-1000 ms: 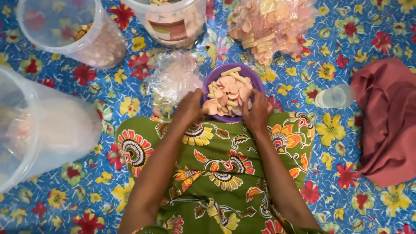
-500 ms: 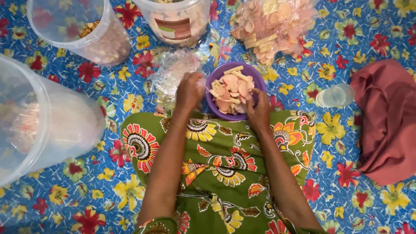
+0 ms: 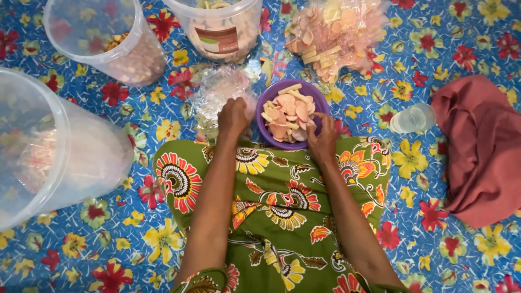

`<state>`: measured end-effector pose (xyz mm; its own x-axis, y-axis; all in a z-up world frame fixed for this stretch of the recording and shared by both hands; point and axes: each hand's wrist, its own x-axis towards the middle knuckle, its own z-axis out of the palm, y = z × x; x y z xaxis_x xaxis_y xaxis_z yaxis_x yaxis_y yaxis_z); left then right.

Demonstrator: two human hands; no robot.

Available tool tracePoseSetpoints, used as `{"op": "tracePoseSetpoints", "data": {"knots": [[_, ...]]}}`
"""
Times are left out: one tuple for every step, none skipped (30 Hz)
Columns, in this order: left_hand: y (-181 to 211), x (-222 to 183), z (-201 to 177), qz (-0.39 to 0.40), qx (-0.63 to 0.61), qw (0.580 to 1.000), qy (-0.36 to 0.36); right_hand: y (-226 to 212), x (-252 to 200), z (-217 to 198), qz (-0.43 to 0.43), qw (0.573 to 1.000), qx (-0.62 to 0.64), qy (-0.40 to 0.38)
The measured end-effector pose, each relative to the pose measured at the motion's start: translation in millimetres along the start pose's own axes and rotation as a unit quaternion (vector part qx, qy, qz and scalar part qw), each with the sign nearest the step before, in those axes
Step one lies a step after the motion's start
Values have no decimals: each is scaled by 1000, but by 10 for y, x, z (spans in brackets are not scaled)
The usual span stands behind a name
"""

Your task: Sorting small food pieces by hand and pouring them from a container into a bowl.

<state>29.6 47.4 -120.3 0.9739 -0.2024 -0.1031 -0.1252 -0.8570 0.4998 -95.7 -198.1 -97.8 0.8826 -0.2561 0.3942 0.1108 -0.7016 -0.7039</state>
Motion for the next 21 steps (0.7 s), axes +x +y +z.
{"op": "tracePoseSetpoints", "data": {"knots": [[48,-40,-68,1,0,1000,1,-6,-9,1,0,1000,0,2],[100,-74,-136,6,-54,997,61,-10,-10,-1,-4,1000,0,4],[150,-108,-204,11,-109,987,122,-15,-12,-2,-8,1000,0,7],[226,-144,-280,12,-109,986,122,6,-8,5,-8,1000,0,8],[301,-180,-357,27,-223,964,140,27,-4,12,-23,999,17,18],[374,-213,-436,43,-333,929,155,46,5,22,-39,998,33,28],[481,-310,-580,44,-333,929,156,15,15,-7,-40,998,33,29],[586,-411,-723,35,-438,895,69,-14,21,-37,-51,997,38,32],[690,-510,-864,26,-535,844,-21,-42,30,-65,-61,997,43,34],[721,-535,-897,27,-535,844,-21,-67,24,-62,-62,997,42,35],[751,-558,-928,24,-553,830,-66,-90,19,-59,-34,996,77,14],[785,-588,-952,21,-569,814,-113,-110,0,-63,-4,994,111,-6],[774,-586,-917,21,-569,814,-114,-330,-6,-150,-3,994,111,-5],[769,-578,-877,33,-551,821,-147,-546,-5,-244,48,979,192,-38],[763,-567,-836,45,-532,826,-180,-761,-2,-334,98,955,272,-70],[788,-559,-830,46,-533,825,-181,-726,30,-330,98,955,270,-69],[813,-550,-823,57,-522,825,-208,-691,62,-326,147,933,312,-101],[832,-546,-817,68,-511,824,-234,-657,89,-317,195,905,353,-133],[801,-509,-708,68,-512,823,-235,-512,50,-271,196,906,352,-133],[765,-473,-604,75,-500,825,-251,-370,11,-218,209,895,365,-146],[728,-438,-499,83,-488,827,-267,-229,-27,-165,223,885,377,-159]]}}
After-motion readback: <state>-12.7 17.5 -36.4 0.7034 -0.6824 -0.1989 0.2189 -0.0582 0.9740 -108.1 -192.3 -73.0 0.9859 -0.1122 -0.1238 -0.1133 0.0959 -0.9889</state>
